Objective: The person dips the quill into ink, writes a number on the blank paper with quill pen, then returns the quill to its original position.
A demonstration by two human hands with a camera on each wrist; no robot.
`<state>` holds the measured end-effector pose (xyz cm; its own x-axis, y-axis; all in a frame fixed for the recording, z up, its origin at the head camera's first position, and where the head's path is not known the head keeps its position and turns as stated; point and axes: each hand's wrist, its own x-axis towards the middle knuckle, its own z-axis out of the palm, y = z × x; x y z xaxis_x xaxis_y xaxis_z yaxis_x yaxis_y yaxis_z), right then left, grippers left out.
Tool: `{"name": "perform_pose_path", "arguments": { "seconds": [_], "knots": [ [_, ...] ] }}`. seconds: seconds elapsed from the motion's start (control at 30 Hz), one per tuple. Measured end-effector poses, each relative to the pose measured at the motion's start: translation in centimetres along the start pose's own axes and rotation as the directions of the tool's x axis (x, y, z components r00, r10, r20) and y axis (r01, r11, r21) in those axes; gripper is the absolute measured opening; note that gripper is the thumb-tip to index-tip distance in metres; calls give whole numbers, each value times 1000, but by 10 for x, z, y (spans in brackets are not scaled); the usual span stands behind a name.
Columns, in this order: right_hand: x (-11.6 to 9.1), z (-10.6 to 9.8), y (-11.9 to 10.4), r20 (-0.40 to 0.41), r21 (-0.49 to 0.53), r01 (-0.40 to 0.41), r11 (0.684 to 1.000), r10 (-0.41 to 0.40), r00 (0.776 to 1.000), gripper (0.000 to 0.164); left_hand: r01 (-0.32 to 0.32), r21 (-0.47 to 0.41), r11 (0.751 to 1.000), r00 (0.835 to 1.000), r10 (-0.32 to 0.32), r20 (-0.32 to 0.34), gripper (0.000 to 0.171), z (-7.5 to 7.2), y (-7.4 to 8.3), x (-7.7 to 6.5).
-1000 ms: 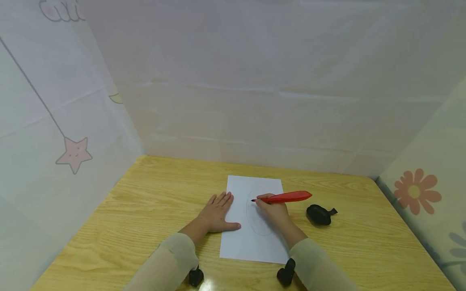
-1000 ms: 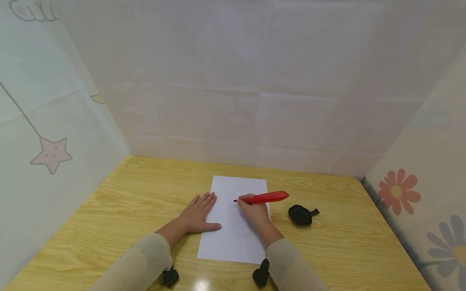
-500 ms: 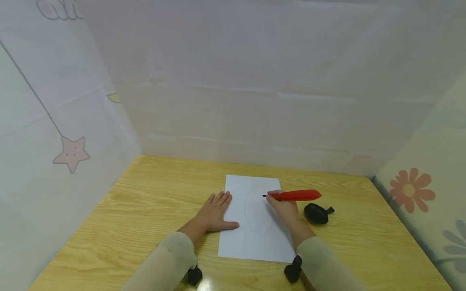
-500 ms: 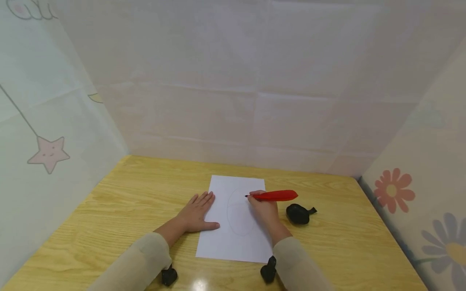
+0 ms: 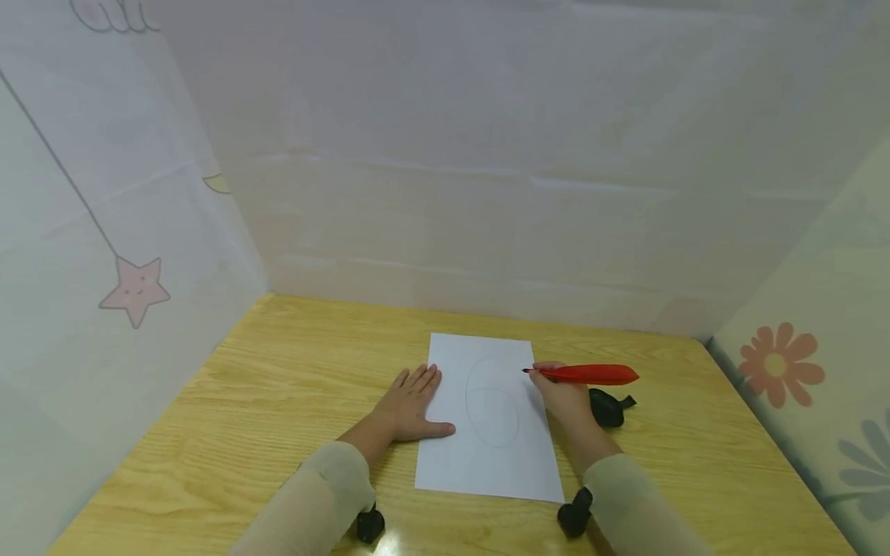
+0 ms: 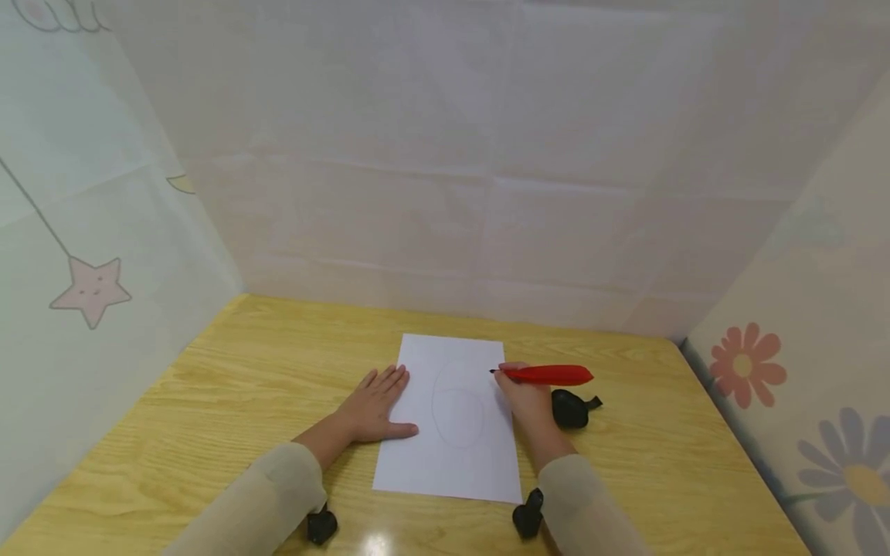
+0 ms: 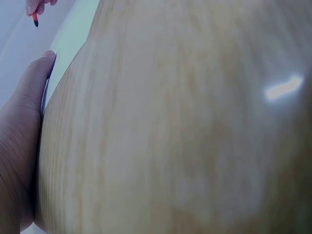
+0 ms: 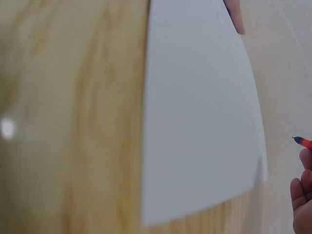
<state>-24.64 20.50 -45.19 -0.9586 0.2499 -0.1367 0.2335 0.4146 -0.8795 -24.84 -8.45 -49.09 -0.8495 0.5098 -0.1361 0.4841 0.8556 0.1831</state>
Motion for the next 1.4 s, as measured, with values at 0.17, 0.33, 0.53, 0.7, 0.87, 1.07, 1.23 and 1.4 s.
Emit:
{"name": "perform_pose_path", "arguments": {
  "seconds": [0.17,0.33,0.53,0.7,0.87,1.07,1.23,1.4],
  "knots": [
    [3,-11,6,-26,1,4,1000,-4,1000,36,-4,-12,1000,1000,4,1,106,0,0,-1],
    [5,-25,15,-42,-15,25,1000,-25,999,38,-8,-5,1000,1000,8,2,106,1,0,0],
    [3,-41,21,-78,-25,2,1000,-4,997,42,-6,4,1000,1000,6,-8,107,1,0,1],
    [2,-52,25,-117,-18,16,1000,-18,993,42,-3,1,1000,1000,3,-1,107,1,1,1],
    [2,-64,31,-158,-41,29,999,-35,987,42,2,3,1000,1000,-2,-6,108,2,-1,2],
    [2,-79,39,-193,-72,33,997,-47,980,43,2,-6,1000,1000,-2,-14,108,3,-2,1],
    [0,-89,45,-220,-74,22,997,-38,975,41,0,0,1000,1000,0,-17,108,3,-2,1],
    [-2,-99,50,-223,-20,45,999,-49,974,38,4,-1,1000,1000,-4,-17,108,2,-1,1]
  ]
}}
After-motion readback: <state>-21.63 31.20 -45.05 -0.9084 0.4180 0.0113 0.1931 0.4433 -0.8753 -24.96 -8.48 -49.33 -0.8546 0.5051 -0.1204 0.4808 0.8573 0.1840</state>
